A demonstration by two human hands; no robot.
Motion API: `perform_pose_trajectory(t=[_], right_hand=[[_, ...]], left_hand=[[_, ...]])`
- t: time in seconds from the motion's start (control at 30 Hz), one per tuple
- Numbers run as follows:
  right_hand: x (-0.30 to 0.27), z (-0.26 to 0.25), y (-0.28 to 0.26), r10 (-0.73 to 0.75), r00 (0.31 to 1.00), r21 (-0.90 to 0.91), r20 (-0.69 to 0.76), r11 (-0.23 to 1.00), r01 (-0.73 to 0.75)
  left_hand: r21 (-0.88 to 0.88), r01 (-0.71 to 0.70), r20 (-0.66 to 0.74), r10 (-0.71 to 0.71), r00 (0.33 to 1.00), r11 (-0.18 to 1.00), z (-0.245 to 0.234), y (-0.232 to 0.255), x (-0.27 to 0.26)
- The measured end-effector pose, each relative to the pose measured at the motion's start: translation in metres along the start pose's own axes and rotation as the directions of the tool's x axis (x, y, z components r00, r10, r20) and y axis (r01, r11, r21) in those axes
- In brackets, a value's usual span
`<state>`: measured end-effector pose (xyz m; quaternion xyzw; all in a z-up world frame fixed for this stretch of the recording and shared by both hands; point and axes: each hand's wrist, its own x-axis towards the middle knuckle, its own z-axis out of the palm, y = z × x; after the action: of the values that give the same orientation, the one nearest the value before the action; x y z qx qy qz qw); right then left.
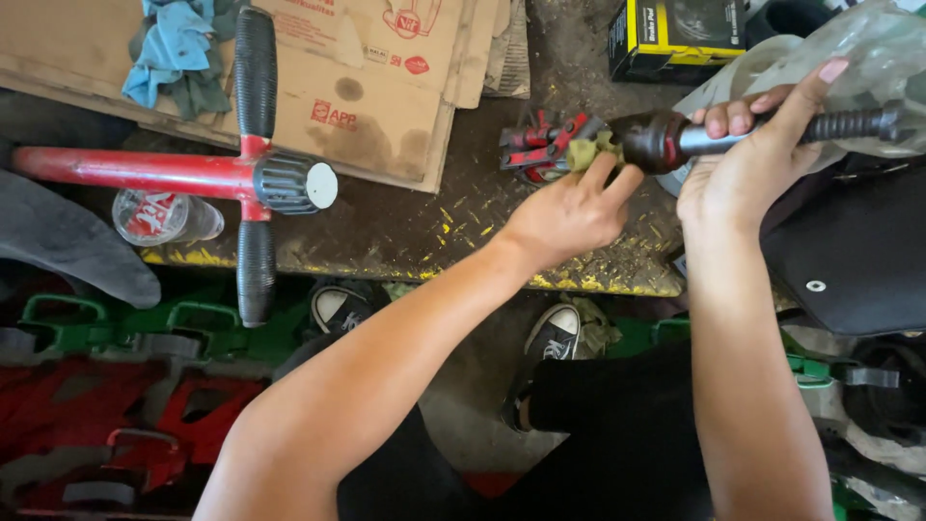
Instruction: The person wipes a red hydraulic pump tool with a green cloth, rotating it to clean different parts of its body and handle. They hold the tool steady with one hand while rubbing the cloth over its surfaces, then set it upright on the workbench.
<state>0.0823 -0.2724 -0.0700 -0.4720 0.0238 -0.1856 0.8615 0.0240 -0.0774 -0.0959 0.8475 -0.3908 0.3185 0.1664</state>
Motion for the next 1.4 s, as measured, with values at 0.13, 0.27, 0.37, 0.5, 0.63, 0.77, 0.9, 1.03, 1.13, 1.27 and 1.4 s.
perform_pose_trajectory(t=[0.13, 0.27, 0.37, 0.5, 0.63, 0.77, 0.9, 1.03, 1.13, 1.27, 1.4], right_hand=[[0.020, -0.044, 0.015, -0.020, 0.998, 0.017, 0.057, 1.000, 0.020], [0.020, -0.030, 0.008, 0.043, 0.999, 0.044, 0.012, 0.998, -0.043], [0.017, -0.029, 0.004, 0.051, 0.999, 0.017, 0.006, 0.999, -0.051], [0.023, -0.032, 0.001, 0.109, 0.993, 0.081, 0.048, 0.990, -0.112], [0.026, -0.034, -0.001, 0.112, 0.993, 0.015, -0.028, 0.994, -0.111], [0.028, -0.030, 0.000, 0.100, 0.994, -0.001, -0.047, 0.995, -0.101], [0.025, -0.027, 0.001, 0.086, 0.996, -0.025, 0.027, 0.996, -0.086], [0.022, -0.025, 0.004, 0.101, 0.993, -0.031, 0.055, 0.995, -0.100], [0.023, -0.027, 0.006, 0.077, 0.996, -0.031, 0.041, 0.997, -0.076], [0.024, -0.024, 0.005, 0.072, 0.995, 0.003, 0.064, 0.997, -0.072], [0.023, -0.021, 0.003, 0.102, 0.994, 0.012, 0.050, 0.995, -0.103]], left_hand=[[0.096, 0.057, 0.177, -0.073, 0.981, 0.994, 0.030, 0.003, -0.025], [-0.007, 0.160, 0.467, -0.138, 0.873, 0.987, 0.028, -0.014, -0.039], [-0.067, 0.167, 0.495, -0.113, 0.862, 0.984, 0.006, -0.020, -0.035], [-0.347, 0.225, 0.446, -0.051, 0.894, 0.910, -0.026, -0.029, -0.023], [-0.516, 0.552, 0.643, -0.129, 0.755, 0.655, -0.053, -0.046, -0.002], [-0.784, 0.228, -0.008, -0.376, 0.927, 0.578, -0.039, -0.048, -0.005], [-0.772, 0.238, -0.075, -0.456, 0.887, 0.589, -0.001, -0.041, -0.008], [-0.387, 0.198, -0.078, -0.246, 0.966, 0.901, -0.019, -0.035, -0.012], [0.059, 0.130, -0.085, -0.125, 0.988, 0.990, -0.017, -0.034, -0.016], [0.126, -0.131, 0.140, 0.113, 0.984, 0.983, -0.018, -0.027, -0.014], [-0.192, 0.015, 0.425, 0.070, 0.903, 0.981, -0.018, 0.006, -0.016]])
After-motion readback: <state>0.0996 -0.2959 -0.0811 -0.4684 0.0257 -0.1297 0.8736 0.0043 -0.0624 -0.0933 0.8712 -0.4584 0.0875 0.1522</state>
